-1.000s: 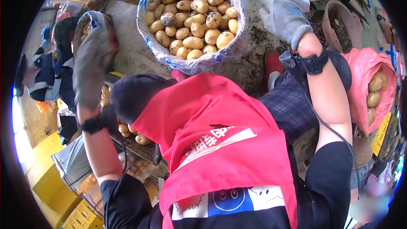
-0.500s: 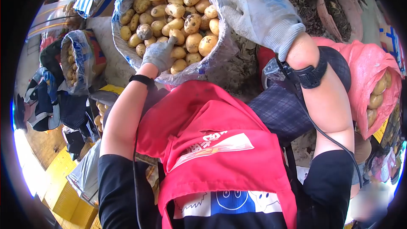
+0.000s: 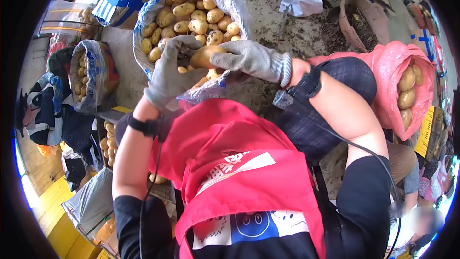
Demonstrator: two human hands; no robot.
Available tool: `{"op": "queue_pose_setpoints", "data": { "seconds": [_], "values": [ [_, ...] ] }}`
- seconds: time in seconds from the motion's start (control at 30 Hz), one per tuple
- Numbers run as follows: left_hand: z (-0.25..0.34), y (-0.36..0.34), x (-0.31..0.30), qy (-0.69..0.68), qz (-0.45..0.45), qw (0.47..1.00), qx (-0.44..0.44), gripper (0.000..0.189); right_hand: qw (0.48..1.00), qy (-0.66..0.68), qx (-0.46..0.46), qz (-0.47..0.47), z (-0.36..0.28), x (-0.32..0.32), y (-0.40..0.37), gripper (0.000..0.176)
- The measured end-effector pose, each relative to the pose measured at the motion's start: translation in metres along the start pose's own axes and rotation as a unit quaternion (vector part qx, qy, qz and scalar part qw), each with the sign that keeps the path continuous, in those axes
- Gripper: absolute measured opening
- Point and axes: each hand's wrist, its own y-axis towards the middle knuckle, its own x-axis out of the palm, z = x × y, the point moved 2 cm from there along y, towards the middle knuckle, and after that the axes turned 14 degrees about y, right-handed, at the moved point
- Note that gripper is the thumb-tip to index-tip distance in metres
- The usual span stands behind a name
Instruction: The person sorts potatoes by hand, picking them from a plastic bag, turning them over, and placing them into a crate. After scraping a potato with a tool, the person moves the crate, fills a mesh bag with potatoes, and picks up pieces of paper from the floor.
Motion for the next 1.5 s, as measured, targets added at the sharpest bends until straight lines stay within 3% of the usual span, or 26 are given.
{"op": "queue_pose_setpoints", "data": {
  "seconds": [0.03,0.1,0.13,0.17,0.23,0.27,0.37,0.5,0.53,0.63,0.73,0.77,0.83,0.87,0.9,0.97,1.0,1.07,1.1,1.17,1.3,1.33,1.5],
  "values": [
    [0.01,-0.001,0.005,-0.002,0.008,1.0,0.007,0.071,0.995,0.093,0.02,-0.01,-0.005,0.008,-0.005,0.054],
    [0.019,-0.005,0.01,-0.343,0.073,0.935,-0.048,0.075,0.985,0.096,-0.144,0.014,-0.018,0.015,-0.01,0.062],
    [0.018,-0.006,0.009,-0.378,0.002,0.923,-0.069,0.076,0.976,0.014,-0.214,0.042,-0.023,0.014,-0.011,0.066],
    [0.02,-0.01,0.007,-0.383,0.011,0.921,-0.067,0.076,0.955,-0.067,-0.28,0.067,-0.027,0.015,-0.014,0.07],
    [0.022,-0.019,0.015,-0.405,-0.155,0.89,-0.141,0.083,0.944,-0.124,-0.296,0.075,-0.019,0.013,-0.011,0.072],
    [0.01,-0.017,0.024,-0.401,-0.122,0.892,-0.173,0.076,0.928,-0.173,-0.316,0.091,-0.015,0.012,-0.01,0.075],
    [0.015,-0.011,0.031,-0.399,-0.024,0.905,-0.144,0.067,0.904,-0.285,-0.291,0.128,-0.016,0.01,-0.006,0.076],
    [0.01,-0.004,0.029,-0.391,0.024,0.912,-0.119,0.069,0.95,-0.214,-0.182,0.137,-0.021,0.014,0.002,0.072],
    [0.012,-0.003,0.028,-0.382,0.032,0.916,-0.116,0.067,0.94,-0.204,-0.231,0.145,-0.022,0.016,0.005,0.061],
    [0.009,-0.007,0.023,-0.434,0.047,0.896,-0.082,0.062,0.96,-0.162,-0.194,0.119,-0.016,0.016,0.016,0.054],
    [0.007,-0.005,0.014,-0.517,0.108,0.832,-0.17,0.053,0.978,-0.068,-0.173,0.099,-0.013,0.0,0.04,0.043],
    [-0.006,-0.004,0.01,-0.508,0.143,0.841,-0.119,0.053,0.976,-0.024,-0.181,0.116,-0.014,-0.004,0.048,0.035],
    [-0.013,-0.005,-0.009,-0.615,0.157,0.76,-0.138,0.043,0.941,-0.238,-0.168,0.175,-0.024,-0.008,0.063,0.038],
    [-0.025,-0.005,-0.011,-0.546,0.191,0.811,-0.092,0.046,0.919,-0.34,-0.121,0.159,-0.019,-0.015,0.074,0.05],
    [-0.027,-0.01,-0.015,-0.504,0.208,0.837,-0.048,0.048,0.897,-0.423,0.025,0.124,-0.018,-0.013,0.085,0.057],
    [-0.024,-0.012,-0.027,-0.574,0.191,0.774,-0.186,0.05,0.807,-0.578,0.119,0.03,0.016,-0.007,0.107,0.061],
    [-0.034,-0.014,-0.027,-0.573,0.192,0.774,-0.186,0.05,0.781,-0.606,0.152,-0.014,0.025,0.001,0.11,0.061],
    [-0.058,-0.016,-0.026,-0.649,0.138,0.738,-0.122,0.046,0.746,-0.632,0.196,-0.073,0.045,0.01,0.114,0.062],
    [-0.057,-0.017,-0.029,-0.649,0.139,0.738,-0.122,0.046,0.746,-0.632,0.196,-0.074,0.052,0.011,0.118,0.062],
    [-0.055,-0.018,-0.032,-0.691,0.144,0.69,-0.162,0.048,0.742,-0.627,0.231,-0.056,0.062,0.008,0.125,0.065],
    [-0.057,-0.019,-0.03,-0.669,0.12,0.722,-0.128,0.035,0.774,-0.604,0.19,0.009,0.068,0.001,0.121,0.065],
    [-0.055,-0.019,-0.03,-0.665,0.124,0.725,-0.132,0.033,0.777,-0.606,0.164,0.035,0.067,0.003,0.117,0.058],
    [-0.049,-0.022,-0.027,-0.649,0.143,0.735,-0.132,0.031,0.769,-0.622,0.146,0.002,0.057,0.002,0.108,0.069]
  ]
}}
